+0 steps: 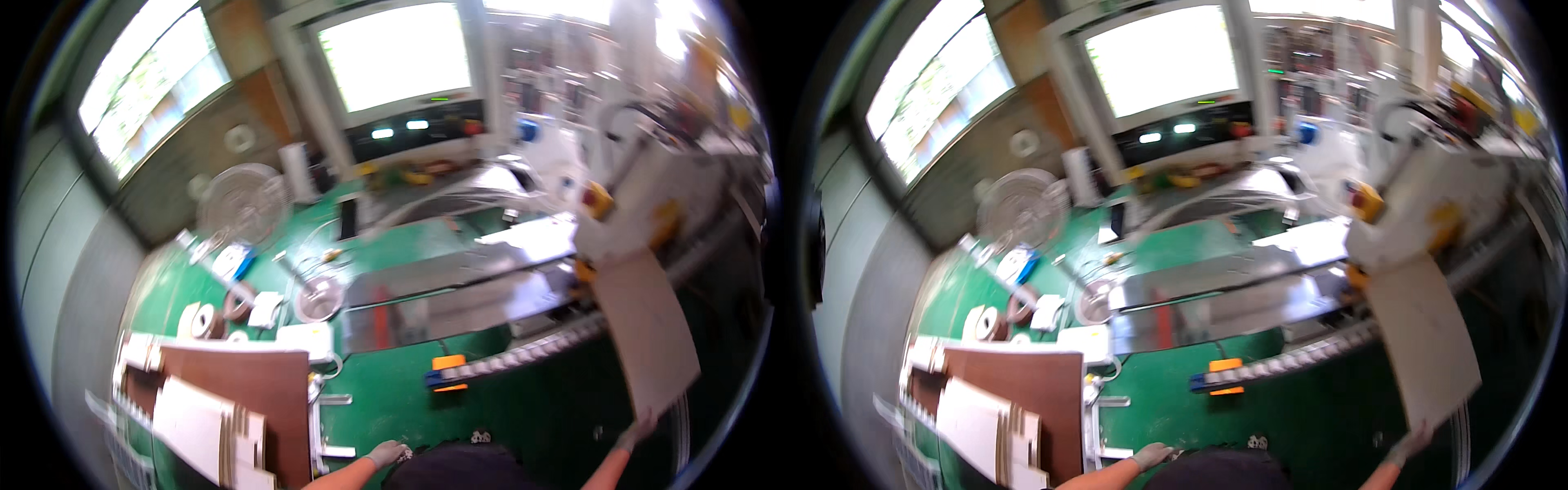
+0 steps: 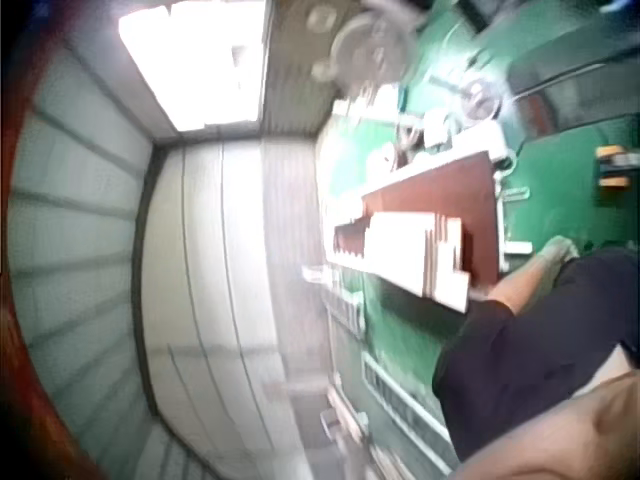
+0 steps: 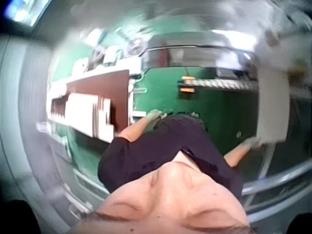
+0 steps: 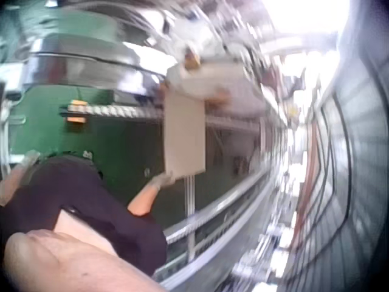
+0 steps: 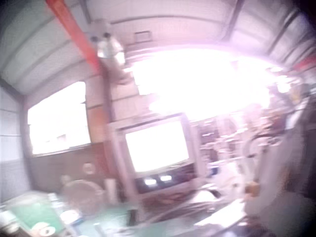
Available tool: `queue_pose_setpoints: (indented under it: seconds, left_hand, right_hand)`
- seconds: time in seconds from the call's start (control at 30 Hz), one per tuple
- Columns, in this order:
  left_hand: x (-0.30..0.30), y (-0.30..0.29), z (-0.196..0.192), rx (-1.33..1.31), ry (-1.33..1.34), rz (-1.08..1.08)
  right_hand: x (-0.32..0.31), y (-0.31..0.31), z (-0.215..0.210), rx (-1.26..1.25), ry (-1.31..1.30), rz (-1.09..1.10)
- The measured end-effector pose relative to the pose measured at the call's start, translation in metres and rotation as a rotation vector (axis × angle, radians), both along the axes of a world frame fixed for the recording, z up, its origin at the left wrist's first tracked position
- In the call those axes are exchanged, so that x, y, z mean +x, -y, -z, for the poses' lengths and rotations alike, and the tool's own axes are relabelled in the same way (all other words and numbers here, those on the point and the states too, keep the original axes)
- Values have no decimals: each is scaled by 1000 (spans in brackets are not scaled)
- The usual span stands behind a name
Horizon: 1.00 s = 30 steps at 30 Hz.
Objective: The person repeatedly picks up white rectangular panels from a stack on a table and places them one by one onto a conveyor belt feeding a processing machine. The panels are handled with gloved hands and moved in a consistent loop from the table to the machine.
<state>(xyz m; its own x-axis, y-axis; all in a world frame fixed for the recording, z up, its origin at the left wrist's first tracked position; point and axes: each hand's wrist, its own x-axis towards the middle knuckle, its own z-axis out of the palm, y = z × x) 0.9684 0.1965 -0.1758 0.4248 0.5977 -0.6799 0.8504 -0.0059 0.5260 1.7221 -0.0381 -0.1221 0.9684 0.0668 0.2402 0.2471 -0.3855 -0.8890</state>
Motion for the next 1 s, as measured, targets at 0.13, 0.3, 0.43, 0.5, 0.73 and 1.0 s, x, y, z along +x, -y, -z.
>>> queue_pose_setpoints:
  seconds: [0.13, 0.3, 0.43, 0.5, 0.73, 1.0]
  left_hand:
    - [-102, 61, -48, 208, -140, -363]
    - [-172, 52, -137, 673, 364, -1501]
    - [-287, 80, -141, 1135, 34, -1657]
    - [-344, 98, -131, 1385, -336, -1759]
    - [-499, 236, -84, 1010, -40, -2790]
    - [-527, 199, -97, 629, -527, -2430]
  right_hand:
    - [-38, -52, 1, 194, -387, -5]
    - [-193, -152, -63, 190, -836, -349]
    - [-286, -231, -52, -64, -720, -824]
    - [-321, -241, -45, -89, -573, -1101]
    - [-389, -237, -69, -714, -327, -1486]
    - [-460, -220, -36, -755, -328, -1706]
